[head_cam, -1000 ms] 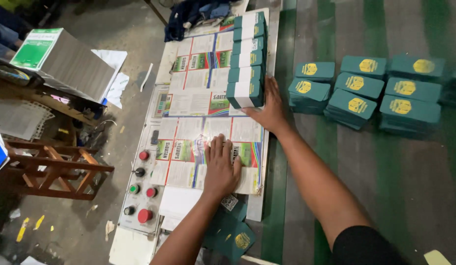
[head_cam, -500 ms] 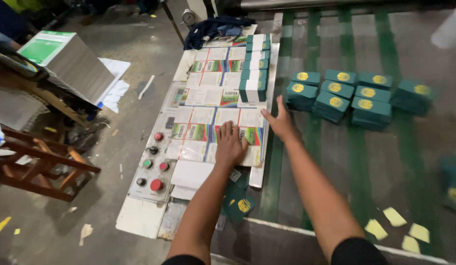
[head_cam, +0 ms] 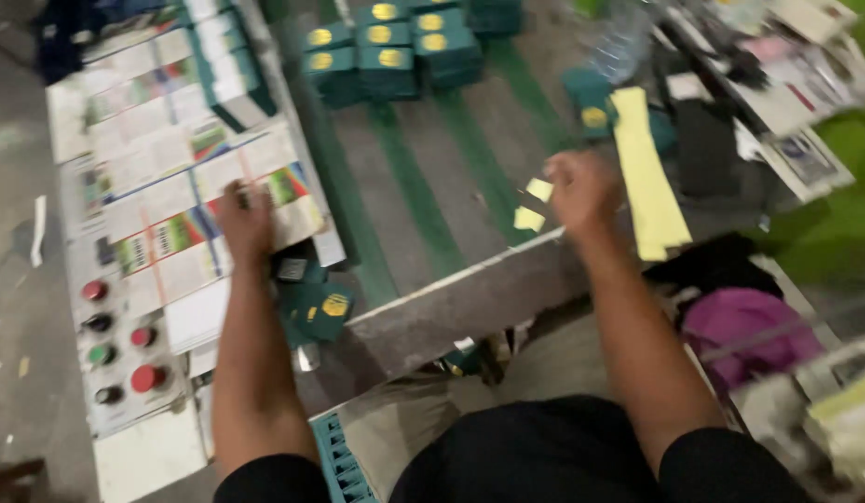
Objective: The recorder is bundling stacks of green booklets using paper bands and adhesive stickers at a print shop workbench.
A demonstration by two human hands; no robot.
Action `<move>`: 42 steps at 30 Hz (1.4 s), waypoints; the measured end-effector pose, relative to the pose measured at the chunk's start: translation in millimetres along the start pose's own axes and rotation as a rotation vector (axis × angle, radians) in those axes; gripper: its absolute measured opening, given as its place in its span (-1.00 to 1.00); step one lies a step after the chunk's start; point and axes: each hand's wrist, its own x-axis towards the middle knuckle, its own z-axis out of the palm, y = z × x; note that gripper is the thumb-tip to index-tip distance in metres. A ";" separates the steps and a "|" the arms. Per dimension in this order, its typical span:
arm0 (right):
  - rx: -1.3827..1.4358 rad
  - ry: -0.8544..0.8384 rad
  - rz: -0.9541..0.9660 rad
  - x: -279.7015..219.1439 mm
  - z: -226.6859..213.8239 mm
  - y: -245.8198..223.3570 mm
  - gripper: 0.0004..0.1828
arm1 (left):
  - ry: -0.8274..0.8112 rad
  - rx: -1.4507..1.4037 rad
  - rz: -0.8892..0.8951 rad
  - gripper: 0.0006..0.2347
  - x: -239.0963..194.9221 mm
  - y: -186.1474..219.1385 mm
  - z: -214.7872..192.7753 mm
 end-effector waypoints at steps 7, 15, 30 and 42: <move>-0.472 -0.138 0.317 -8.0 -95.8 94.6 -0.32 | 0.045 -0.221 0.241 -0.67 -94.1 74.2 8.1; -0.296 -0.311 0.384 -9.8 -67.0 219.7 -0.37 | -0.428 -0.609 0.081 -0.72 -306.1 169.9 -0.7; -0.046 -0.107 0.327 -23.3 -65.9 192.7 -0.74 | -0.378 -0.478 -0.085 -0.78 -362.2 163.3 12.0; 1.218 -0.543 0.604 -142.8 67.3 -25.1 -0.78 | -0.492 -0.857 -0.316 -0.88 -354.9 158.8 94.5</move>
